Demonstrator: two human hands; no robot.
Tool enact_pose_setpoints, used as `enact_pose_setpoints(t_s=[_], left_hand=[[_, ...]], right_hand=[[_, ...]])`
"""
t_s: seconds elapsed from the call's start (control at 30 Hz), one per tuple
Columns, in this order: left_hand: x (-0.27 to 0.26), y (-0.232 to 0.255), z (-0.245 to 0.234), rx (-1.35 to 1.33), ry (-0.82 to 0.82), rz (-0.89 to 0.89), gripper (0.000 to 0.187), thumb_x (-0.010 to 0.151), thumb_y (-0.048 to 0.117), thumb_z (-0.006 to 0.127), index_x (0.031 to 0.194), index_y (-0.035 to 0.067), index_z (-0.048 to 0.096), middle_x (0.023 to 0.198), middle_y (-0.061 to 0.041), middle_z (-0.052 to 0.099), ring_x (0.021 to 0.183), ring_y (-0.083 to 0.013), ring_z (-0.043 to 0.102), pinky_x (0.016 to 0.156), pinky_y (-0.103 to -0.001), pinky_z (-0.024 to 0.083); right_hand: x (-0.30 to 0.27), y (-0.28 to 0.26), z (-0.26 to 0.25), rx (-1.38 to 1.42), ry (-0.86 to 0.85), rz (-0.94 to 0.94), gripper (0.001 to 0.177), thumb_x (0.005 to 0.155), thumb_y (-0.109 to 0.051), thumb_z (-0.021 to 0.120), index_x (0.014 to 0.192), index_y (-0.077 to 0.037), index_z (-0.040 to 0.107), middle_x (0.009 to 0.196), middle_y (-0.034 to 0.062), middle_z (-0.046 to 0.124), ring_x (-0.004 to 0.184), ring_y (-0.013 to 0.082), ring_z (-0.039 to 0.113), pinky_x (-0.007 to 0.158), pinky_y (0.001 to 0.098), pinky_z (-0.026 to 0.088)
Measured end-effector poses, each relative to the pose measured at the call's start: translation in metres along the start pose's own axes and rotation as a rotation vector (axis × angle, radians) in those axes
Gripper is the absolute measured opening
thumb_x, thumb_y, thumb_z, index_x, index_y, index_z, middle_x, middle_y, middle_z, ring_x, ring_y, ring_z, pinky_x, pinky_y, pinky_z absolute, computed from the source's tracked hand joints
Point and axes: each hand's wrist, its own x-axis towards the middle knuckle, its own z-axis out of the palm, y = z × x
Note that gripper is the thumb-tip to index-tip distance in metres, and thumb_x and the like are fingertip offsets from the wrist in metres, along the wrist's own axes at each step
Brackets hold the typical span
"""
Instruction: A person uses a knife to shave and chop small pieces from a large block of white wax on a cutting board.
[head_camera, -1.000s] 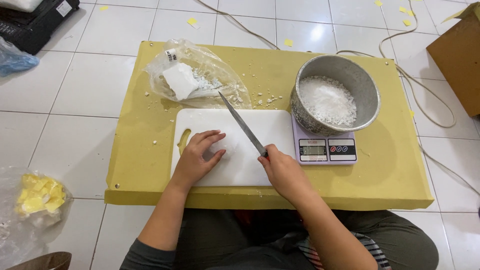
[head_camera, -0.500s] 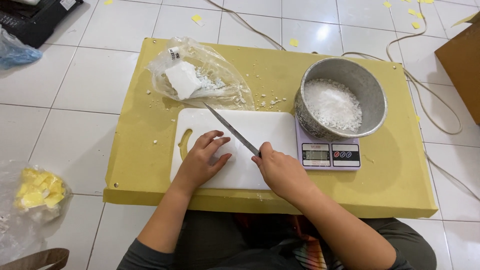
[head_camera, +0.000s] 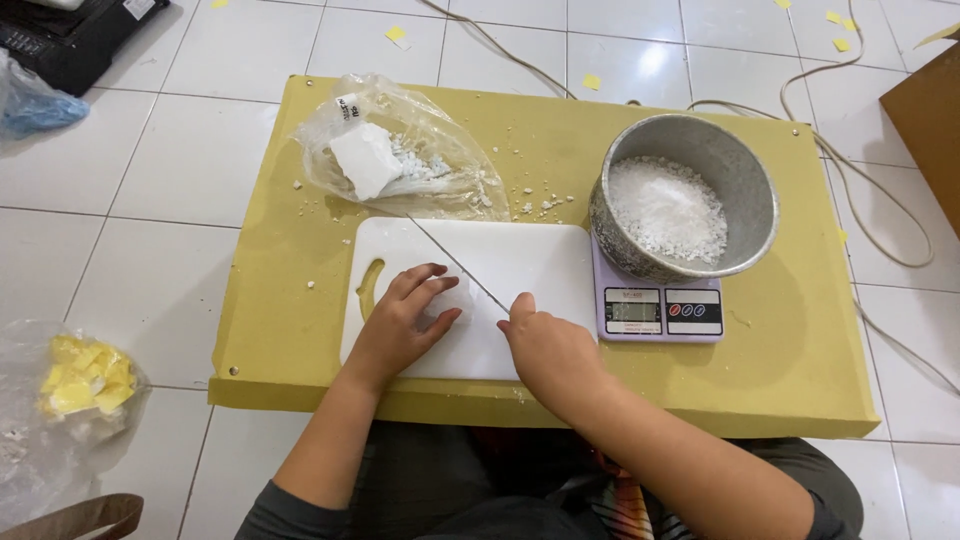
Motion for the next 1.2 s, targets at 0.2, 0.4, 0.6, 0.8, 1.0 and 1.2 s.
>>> enact_pose_setpoints(t_s=[0.2, 0.4, 0.6, 0.8, 1.0, 1.2], left_hand=[[0.001, 0.006, -0.005, -0.044, -0.008, -0.040, 0.035, 0.090, 0.025, 0.078, 0.123, 0.016, 0.073, 0.127, -0.015, 0.068, 0.123, -0.0351, 0.063, 0.102, -0.047, 0.054], [0.001, 0.005, -0.007, -0.028, -0.024, -0.048, 0.035, 0.090, 0.026, 0.078, 0.123, 0.018, 0.073, 0.128, -0.014, 0.067, 0.122, -0.0348, 0.063, 0.103, -0.047, 0.053], [0.002, 0.007, -0.010, -0.040, -0.007, -0.080, 0.033, 0.090, 0.025, 0.077, 0.122, 0.020, 0.073, 0.129, -0.012, 0.067, 0.122, -0.0331, 0.062, 0.103, -0.046, 0.053], [0.000, 0.007, -0.010, -0.037, -0.025, -0.094, 0.035, 0.089, 0.025, 0.078, 0.123, 0.024, 0.074, 0.130, -0.011, 0.066, 0.121, -0.0319, 0.062, 0.103, -0.045, 0.053], [0.003, 0.007, -0.008, -0.034, -0.035, -0.090, 0.035, 0.090, 0.024, 0.077, 0.124, 0.023, 0.073, 0.131, -0.011, 0.066, 0.120, -0.0328, 0.062, 0.102, -0.046, 0.054], [0.003, 0.004, -0.007, -0.055, -0.054, -0.098, 0.037, 0.091, 0.026, 0.074, 0.128, 0.026, 0.072, 0.132, -0.011, 0.065, 0.118, -0.0320, 0.062, 0.101, -0.045, 0.054]], right_hand=[[-0.001, -0.011, 0.013, 0.059, -0.019, 0.036, 0.034, 0.110, -0.027, 0.035, 0.099, -0.002, 0.055, 0.059, 0.0097, 0.065, 0.053, 0.0237, 0.071, 0.052, 0.0395, 0.058], [-0.007, -0.010, 0.010, 0.160, 0.000, 0.031, 0.030, 0.110, -0.024, 0.039, 0.102, 0.001, 0.055, 0.062, 0.0115, 0.067, 0.056, 0.0251, 0.072, 0.055, 0.0398, 0.060], [-0.011, 0.019, 0.000, 0.707, 0.033, 0.029, 0.023, 0.096, -0.007, 0.049, 0.113, 0.008, 0.057, 0.081, 0.0226, 0.071, 0.076, 0.0398, 0.076, 0.064, 0.0460, 0.061], [-0.026, 0.019, 0.000, 0.424, 0.033, 0.022, 0.030, 0.104, -0.023, 0.042, 0.116, 0.002, 0.055, 0.082, 0.0219, 0.070, 0.073, 0.0427, 0.074, 0.065, 0.0507, 0.060], [-0.031, 0.004, 0.007, 0.241, 0.015, -0.016, 0.029, 0.106, -0.021, 0.036, 0.112, 0.001, 0.054, 0.074, 0.0139, 0.067, 0.064, 0.0344, 0.075, 0.058, 0.0416, 0.061], [-0.035, -0.002, -0.009, 0.216, 0.000, -0.051, 0.029, 0.105, -0.017, 0.035, 0.108, 0.004, 0.055, 0.069, 0.0141, 0.067, 0.060, 0.0330, 0.074, 0.055, 0.0406, 0.060]])
